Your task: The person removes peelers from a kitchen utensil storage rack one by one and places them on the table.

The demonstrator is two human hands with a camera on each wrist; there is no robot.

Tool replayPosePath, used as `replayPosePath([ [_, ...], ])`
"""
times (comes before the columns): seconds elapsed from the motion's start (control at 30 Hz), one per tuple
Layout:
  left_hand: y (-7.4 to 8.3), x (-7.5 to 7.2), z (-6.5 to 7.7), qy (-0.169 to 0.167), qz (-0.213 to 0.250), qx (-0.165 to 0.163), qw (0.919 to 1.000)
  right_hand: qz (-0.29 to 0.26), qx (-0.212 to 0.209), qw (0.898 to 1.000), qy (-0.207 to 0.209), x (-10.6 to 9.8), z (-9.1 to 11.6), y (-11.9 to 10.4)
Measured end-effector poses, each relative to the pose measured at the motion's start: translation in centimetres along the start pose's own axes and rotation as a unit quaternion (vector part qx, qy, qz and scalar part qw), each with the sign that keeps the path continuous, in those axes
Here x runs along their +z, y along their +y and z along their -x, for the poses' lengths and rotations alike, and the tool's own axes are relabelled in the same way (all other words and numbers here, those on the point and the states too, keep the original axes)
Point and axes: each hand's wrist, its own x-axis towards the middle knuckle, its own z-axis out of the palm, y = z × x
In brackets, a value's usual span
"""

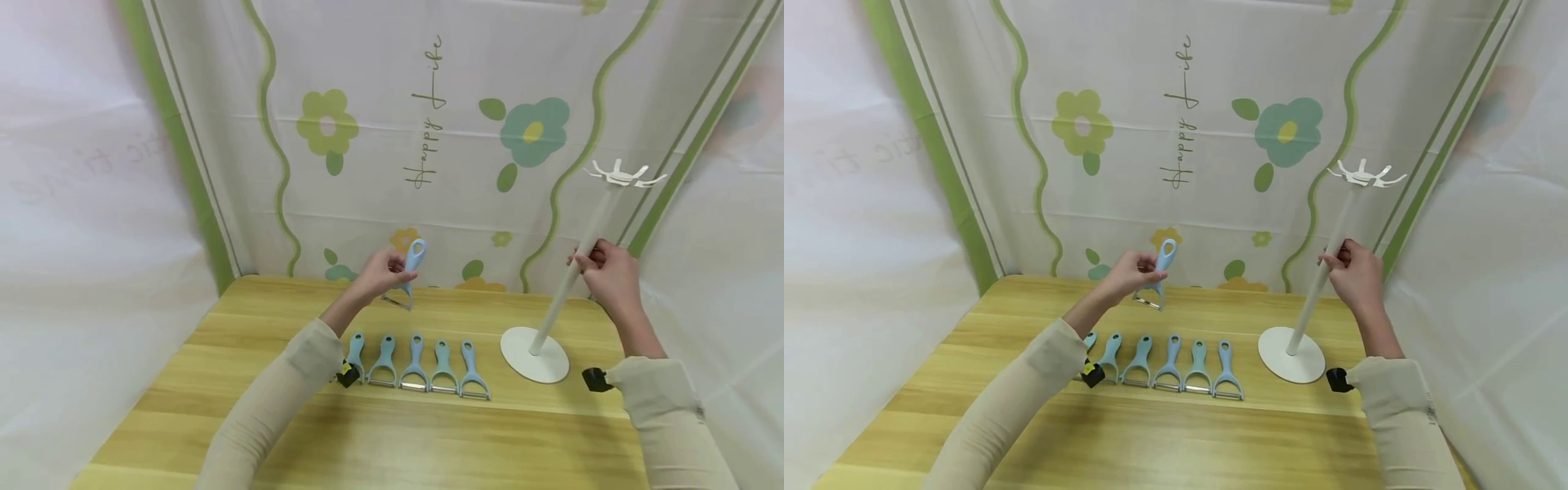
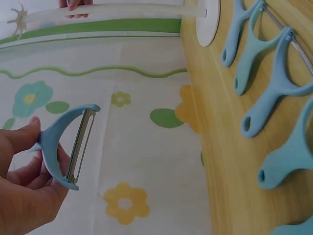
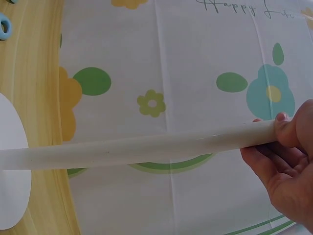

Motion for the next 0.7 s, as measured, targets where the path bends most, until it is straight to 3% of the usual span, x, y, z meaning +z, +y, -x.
replayPosePath([
  [0.33,-3.2,-1.0,1.7,0.021,0.027,-0.023,0.9992,0.004,-0.006,1.000,0.003,-0.2,-0.1,0.2],
  [0.7,-5.9,-2.7,3.9,0.032,0.014,-0.052,0.9980,-0.001,-0.003,1.000,-0.001,0.1,-0.1,0.3],
])
